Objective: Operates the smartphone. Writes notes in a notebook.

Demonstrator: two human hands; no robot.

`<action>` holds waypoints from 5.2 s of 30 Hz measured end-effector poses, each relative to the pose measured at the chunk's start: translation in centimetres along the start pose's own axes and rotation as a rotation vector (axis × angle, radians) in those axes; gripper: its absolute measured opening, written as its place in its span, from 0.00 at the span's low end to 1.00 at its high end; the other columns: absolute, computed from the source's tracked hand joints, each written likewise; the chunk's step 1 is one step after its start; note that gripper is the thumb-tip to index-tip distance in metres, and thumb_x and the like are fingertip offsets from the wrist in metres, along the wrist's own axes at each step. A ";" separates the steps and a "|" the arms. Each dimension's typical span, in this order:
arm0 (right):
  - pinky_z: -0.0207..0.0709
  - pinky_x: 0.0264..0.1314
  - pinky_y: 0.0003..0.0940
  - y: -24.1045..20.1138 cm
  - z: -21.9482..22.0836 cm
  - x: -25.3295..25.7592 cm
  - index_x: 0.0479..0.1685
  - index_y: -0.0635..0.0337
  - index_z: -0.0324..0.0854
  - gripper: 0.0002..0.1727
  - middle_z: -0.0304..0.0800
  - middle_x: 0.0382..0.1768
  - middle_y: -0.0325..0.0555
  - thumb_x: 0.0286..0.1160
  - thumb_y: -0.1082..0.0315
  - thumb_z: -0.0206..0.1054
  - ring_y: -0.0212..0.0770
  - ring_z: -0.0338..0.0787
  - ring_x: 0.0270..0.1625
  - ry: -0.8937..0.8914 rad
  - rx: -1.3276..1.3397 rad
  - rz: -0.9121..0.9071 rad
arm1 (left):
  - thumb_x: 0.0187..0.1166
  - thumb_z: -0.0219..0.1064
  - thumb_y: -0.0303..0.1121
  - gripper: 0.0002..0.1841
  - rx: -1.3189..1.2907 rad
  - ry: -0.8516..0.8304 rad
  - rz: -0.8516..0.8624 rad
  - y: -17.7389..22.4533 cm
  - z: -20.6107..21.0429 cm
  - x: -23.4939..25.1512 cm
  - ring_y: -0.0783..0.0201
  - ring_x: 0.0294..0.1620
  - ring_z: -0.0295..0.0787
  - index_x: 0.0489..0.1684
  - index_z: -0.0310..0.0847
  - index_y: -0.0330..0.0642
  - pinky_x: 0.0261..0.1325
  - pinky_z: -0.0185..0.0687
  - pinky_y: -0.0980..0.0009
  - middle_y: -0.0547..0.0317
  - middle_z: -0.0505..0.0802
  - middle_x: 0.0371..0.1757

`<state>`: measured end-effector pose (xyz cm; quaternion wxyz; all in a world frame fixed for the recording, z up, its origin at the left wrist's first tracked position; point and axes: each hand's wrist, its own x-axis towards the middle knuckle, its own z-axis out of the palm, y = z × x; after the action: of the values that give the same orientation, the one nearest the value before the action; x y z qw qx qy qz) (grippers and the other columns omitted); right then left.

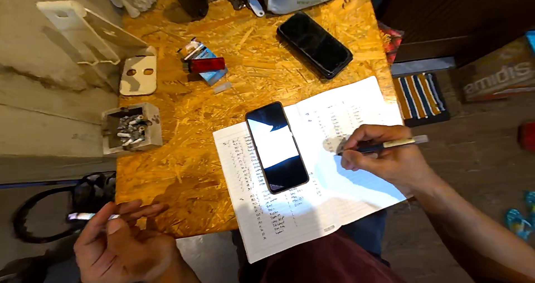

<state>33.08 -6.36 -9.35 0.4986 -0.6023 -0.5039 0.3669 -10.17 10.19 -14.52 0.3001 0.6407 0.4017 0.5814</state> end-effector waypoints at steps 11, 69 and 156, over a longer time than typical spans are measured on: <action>0.89 0.25 0.26 0.4 0.2 0.5 0.35 0.61 0.86 0.01 0.92 0.25 0.41 0.71 0.74 0.73 0.33 0.91 0.23 0.006 0.041 0.062 | 0.92 0.44 0.27 0.13 0.015 0.015 -0.041 0.8 0.4 0.2 0.63 0.38 0.92 0.63 0.72 0.32 0.43 0.93 0.66 0.60 0.90 0.47; 0.89 0.25 0.26 1.0 -2.3 0.1 0.33 0.62 0.87 0.02 0.93 0.24 0.42 0.70 0.74 0.74 0.34 0.92 0.23 0.012 0.034 0.071 | 0.93 0.44 0.29 0.13 0.044 0.034 -0.013 0.0 0.5 0.2 0.64 0.35 0.91 0.63 0.70 0.33 0.40 0.93 0.67 0.60 0.89 0.46; 0.88 0.32 0.24 0.1 0.7 -1.4 0.42 0.56 0.87 0.06 0.93 0.33 0.35 0.71 0.66 0.73 0.29 0.91 0.31 0.077 -0.030 -0.103 | 0.93 0.48 0.29 0.15 -0.028 0.037 0.108 1.4 1.0 0.5 0.65 0.35 0.94 0.63 0.81 0.42 0.38 0.93 0.67 0.65 0.95 0.43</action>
<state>32.10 -7.52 -9.72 0.5267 -0.5968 -0.5201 0.3097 -8.94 10.07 -13.24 0.2699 0.6463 0.3639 0.6140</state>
